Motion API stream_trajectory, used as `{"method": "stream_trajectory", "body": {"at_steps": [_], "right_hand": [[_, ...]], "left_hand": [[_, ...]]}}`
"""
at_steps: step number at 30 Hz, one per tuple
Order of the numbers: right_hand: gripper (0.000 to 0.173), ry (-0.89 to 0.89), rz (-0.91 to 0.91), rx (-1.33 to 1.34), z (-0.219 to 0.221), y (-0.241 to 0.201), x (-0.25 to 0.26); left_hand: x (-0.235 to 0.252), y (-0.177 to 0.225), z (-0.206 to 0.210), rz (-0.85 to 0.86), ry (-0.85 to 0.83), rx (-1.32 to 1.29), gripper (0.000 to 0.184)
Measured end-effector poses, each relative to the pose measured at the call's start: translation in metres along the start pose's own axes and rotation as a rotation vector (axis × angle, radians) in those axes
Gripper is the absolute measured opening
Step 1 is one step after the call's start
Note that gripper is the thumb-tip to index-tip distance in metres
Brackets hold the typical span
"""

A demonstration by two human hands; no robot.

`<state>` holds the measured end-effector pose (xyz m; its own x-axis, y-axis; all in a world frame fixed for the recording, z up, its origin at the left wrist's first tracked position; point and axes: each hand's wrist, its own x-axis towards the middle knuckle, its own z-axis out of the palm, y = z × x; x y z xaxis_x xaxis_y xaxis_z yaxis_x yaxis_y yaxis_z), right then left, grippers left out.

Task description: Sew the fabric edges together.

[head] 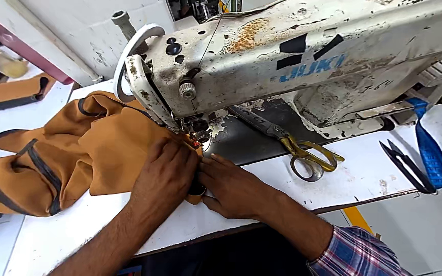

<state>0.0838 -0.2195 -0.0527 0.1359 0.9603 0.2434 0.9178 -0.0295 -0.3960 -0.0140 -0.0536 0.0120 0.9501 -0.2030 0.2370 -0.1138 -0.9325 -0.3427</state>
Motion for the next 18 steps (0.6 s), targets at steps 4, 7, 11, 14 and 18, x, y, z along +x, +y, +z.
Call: {"method": "stream_trajectory", "body": {"at_steps": [4, 7, 11, 14, 18], "right_hand": [[0.039, -0.1, -0.025, -0.004, -0.007, 0.004, 0.006], [0.037, -0.118, -0.065, -0.018, -0.009, 0.01, 0.008], [0.033, -0.077, -0.144, -0.059, -0.008, 0.016, 0.009], [0.033, -0.03, -0.212, -0.017, -0.008, 0.025, 0.009], [0.038, 0.045, -0.264, -0.007, -0.005, 0.035, 0.01]], "left_hand": [[-0.002, 0.006, 0.015, -0.076, -0.101, -0.135, 0.014], [0.003, -0.004, 0.017, -0.151, -0.155, -0.225, 0.032], [0.015, 0.001, 0.008, 0.0, -0.144, -0.119, 0.016], [0.018, 0.005, 0.008, 0.048, -0.164, -0.102, 0.016], [0.008, -0.002, 0.023, -0.259, -0.064, -0.295, 0.015]]}}
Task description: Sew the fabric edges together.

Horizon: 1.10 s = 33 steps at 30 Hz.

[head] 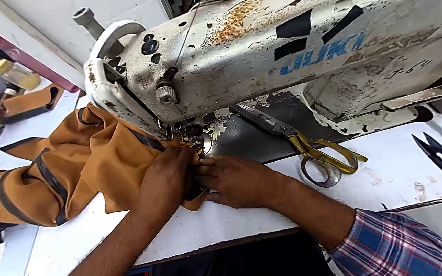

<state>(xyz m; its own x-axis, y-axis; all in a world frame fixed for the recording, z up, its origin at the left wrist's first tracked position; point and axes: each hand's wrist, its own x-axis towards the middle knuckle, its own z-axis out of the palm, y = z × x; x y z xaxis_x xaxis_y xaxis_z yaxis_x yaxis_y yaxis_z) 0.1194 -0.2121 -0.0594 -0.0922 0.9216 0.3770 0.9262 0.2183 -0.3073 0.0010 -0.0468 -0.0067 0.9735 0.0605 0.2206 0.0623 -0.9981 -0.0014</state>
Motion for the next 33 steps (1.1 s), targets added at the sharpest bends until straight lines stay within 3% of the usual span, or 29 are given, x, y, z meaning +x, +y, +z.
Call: {"method": "stream_trajectory", "body": {"at_steps": [4, 7, 11, 17, 20, 25, 29, 33], "right_hand": [[0.036, 0.084, 0.003, -0.012, 0.004, -0.001, -0.002], [0.036, 0.119, -0.002, -0.044, 0.003, -0.003, -0.004], [0.031, 0.095, -0.005, -0.04, 0.0, -0.003, -0.005], [0.025, 0.092, -0.024, -0.046, -0.003, -0.004, -0.004], [0.024, 0.078, -0.03, -0.048, -0.004, -0.004, -0.005], [0.021, 0.115, -0.052, -0.027, -0.005, -0.005, -0.004], [0.019, 0.078, -0.068, 0.009, -0.007, -0.004, -0.006], [0.036, 0.06, -0.029, 0.099, -0.006, -0.003, -0.009]], "left_hand": [[-0.006, 0.002, 0.006, -0.199, 0.121, -0.09, 0.011], [-0.003, 0.004, 0.007, -0.257, 0.163, -0.061, 0.018], [0.001, 0.005, 0.008, -0.339, 0.167, -0.032, 0.027], [0.003, 0.009, 0.007, -0.429, 0.15, -0.073, 0.026], [-0.001, 0.005, 0.006, -0.34, 0.127, -0.06, 0.027], [-0.011, -0.002, -0.005, 0.004, 0.015, 0.13, 0.031], [-0.015, 0.0, 0.005, 0.067, -0.01, 0.126, 0.03], [-0.019, 0.004, 0.013, 0.023, 0.026, 0.081, 0.03]]}}
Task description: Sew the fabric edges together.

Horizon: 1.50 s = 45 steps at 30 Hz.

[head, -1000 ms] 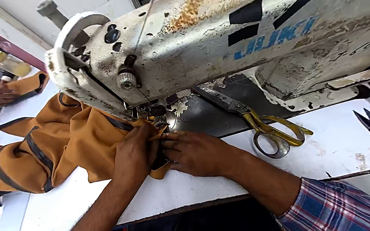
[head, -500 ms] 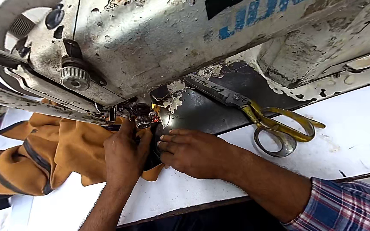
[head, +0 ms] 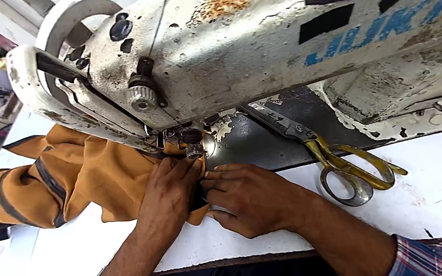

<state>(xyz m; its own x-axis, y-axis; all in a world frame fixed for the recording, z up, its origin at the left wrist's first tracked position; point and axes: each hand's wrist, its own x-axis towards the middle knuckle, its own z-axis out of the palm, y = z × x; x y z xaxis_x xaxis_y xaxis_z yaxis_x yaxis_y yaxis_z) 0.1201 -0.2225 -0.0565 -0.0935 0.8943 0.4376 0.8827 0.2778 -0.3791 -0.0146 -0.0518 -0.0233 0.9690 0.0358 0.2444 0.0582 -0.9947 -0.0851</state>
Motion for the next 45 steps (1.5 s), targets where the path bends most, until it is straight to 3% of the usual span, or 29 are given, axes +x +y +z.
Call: {"method": "stream_trajectory", "body": {"at_steps": [8, 10, 13, 17, 21, 45], "right_hand": [[0.032, 0.021, -0.007, -0.012, 0.001, 0.002, -0.003], [0.028, 0.139, 0.038, -0.016, 0.003, 0.001, -0.003], [0.026, 0.331, 0.257, -0.139, 0.007, 0.002, 0.002], [0.048, 0.202, 0.399, -0.272, 0.012, 0.009, 0.009], [0.046, 0.13, 0.414, -0.341, 0.015, 0.008, 0.01], [0.05, 0.107, 0.525, -0.425, 0.022, 0.01, 0.003]], "left_hand": [[0.001, 0.006, 0.007, -0.083, 0.044, -0.07, 0.028], [0.0, 0.009, 0.009, -0.096, 0.041, -0.07, 0.03], [-0.001, 0.013, 0.011, -0.118, 0.057, -0.063, 0.031], [-0.001, 0.015, 0.012, -0.126, 0.082, -0.091, 0.027], [-0.001, 0.016, 0.01, -0.146, 0.07, -0.12, 0.025], [0.008, 0.019, 0.019, -0.182, 0.124, -0.105, 0.025]]}}
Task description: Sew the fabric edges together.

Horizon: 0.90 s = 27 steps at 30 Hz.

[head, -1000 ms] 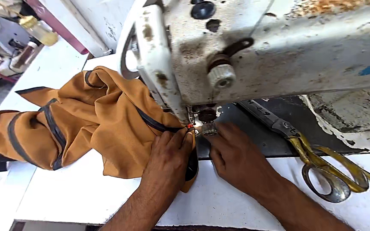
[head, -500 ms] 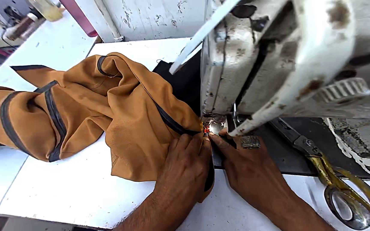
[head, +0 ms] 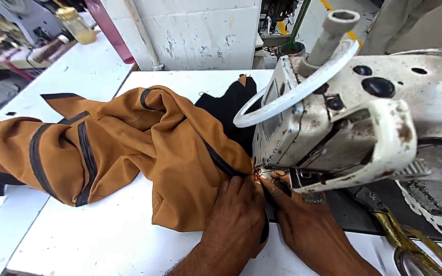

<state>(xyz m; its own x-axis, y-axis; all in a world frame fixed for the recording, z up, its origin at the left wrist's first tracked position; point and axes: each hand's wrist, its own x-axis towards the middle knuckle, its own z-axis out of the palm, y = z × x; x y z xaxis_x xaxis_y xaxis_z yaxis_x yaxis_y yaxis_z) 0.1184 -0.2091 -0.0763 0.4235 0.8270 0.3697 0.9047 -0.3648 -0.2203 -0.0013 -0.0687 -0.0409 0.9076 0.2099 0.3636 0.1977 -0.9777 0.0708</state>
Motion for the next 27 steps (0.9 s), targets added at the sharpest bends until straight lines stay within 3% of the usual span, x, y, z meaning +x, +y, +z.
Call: {"method": "stream_trajectory", "body": {"at_steps": [19, 27], "right_hand": [[0.054, -0.058, 0.05, -0.044, -0.0007, -0.0003, 0.0015], [0.049, 0.07, 0.108, 0.057, -0.0009, 0.0032, 0.0009]], "left_hand": [[0.0045, -0.0038, 0.005, -0.026, 0.002, -0.056, 0.021], [0.0044, -0.0044, 0.0054, 0.01, 0.019, -0.061, 0.021]]}}
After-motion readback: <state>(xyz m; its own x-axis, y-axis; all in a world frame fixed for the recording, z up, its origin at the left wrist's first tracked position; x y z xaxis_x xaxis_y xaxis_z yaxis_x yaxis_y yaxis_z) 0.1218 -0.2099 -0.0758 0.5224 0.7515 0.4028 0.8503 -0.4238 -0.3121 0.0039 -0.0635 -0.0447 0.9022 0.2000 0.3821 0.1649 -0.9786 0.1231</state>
